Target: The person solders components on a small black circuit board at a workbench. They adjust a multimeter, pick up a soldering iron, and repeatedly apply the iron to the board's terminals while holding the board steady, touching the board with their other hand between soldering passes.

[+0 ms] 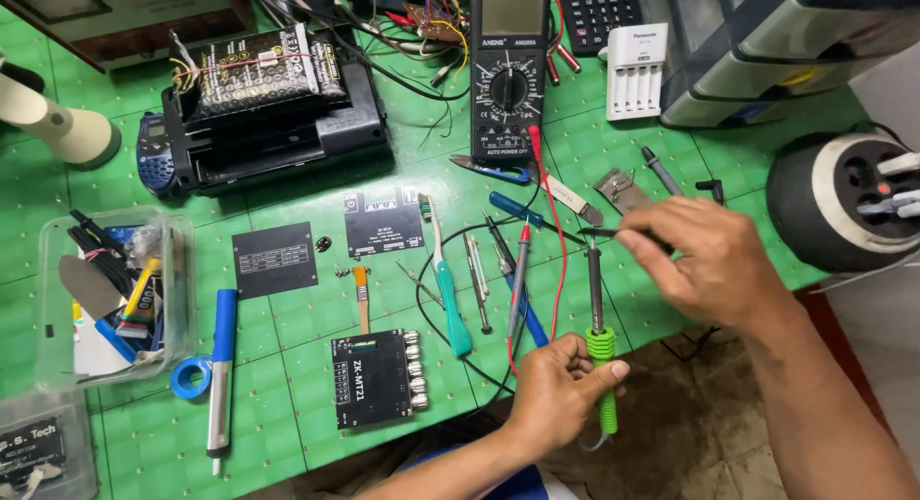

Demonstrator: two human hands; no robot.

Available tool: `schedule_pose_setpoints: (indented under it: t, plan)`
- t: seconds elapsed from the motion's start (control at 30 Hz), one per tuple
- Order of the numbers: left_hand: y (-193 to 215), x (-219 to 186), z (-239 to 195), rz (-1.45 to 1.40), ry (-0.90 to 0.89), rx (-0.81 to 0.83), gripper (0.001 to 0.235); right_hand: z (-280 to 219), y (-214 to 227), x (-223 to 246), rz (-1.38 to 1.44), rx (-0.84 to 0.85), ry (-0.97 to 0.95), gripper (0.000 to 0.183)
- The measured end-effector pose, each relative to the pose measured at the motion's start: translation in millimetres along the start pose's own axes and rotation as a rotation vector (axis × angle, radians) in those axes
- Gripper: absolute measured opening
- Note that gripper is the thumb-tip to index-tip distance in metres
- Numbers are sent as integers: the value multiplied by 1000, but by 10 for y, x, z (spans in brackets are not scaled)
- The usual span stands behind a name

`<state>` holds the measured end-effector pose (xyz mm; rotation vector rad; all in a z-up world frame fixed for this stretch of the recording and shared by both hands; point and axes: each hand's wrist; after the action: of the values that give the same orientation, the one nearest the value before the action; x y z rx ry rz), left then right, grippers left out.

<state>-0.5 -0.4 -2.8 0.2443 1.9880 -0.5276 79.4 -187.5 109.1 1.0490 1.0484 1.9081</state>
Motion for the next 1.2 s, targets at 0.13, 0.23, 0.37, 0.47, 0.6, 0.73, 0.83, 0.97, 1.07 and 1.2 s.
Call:
schedule_pose_setpoints:
  t: [0.13,0.23,0.37,0.47,0.6,0.73,0.83,0.97,1.07,1.2]
  plan:
    - [-7,5,-28,35,17,6,45,-96,-91,-145,-275,-13,-30,5]
    - [11,20,-18,78,-5,-27,50,-48,-40,-36,-120,-68,-124,8]
    - [0,53,13,101,20,-32,50,-66,-68,-110,-207,-30,-87,5]
    - [10,100,20,42,16,-27,51,-131,-128,-424,-263,-143,-227,10]
    - [69,38,13,-96,0,1,49,-268,-327,-716,-4,-263,-555,14]
    - [42,101,17,-140,2,0,45,-320,-562,-795,64,-229,-629,16]
    - [36,113,15,-169,6,14,45,-335,-617,-794,47,-213,-690,17]
    - [24,141,16,-209,7,7,44,-372,-482,-566,140,-175,-768,15]
    - [-3,192,27,-265,-6,-3,43,-461,-451,-355,167,-98,-868,16]
    - [-9,115,22,-208,4,1,46,-864,-558,-307,-347,-229,-465,24]
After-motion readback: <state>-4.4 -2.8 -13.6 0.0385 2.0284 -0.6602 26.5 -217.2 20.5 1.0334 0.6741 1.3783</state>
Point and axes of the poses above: each hand's wrist, its own z-axis towards the middle knuckle, its own y-axis out of the back of the hand, x = y × z, and after that the axes turned 3 degrees about -y, right-handed
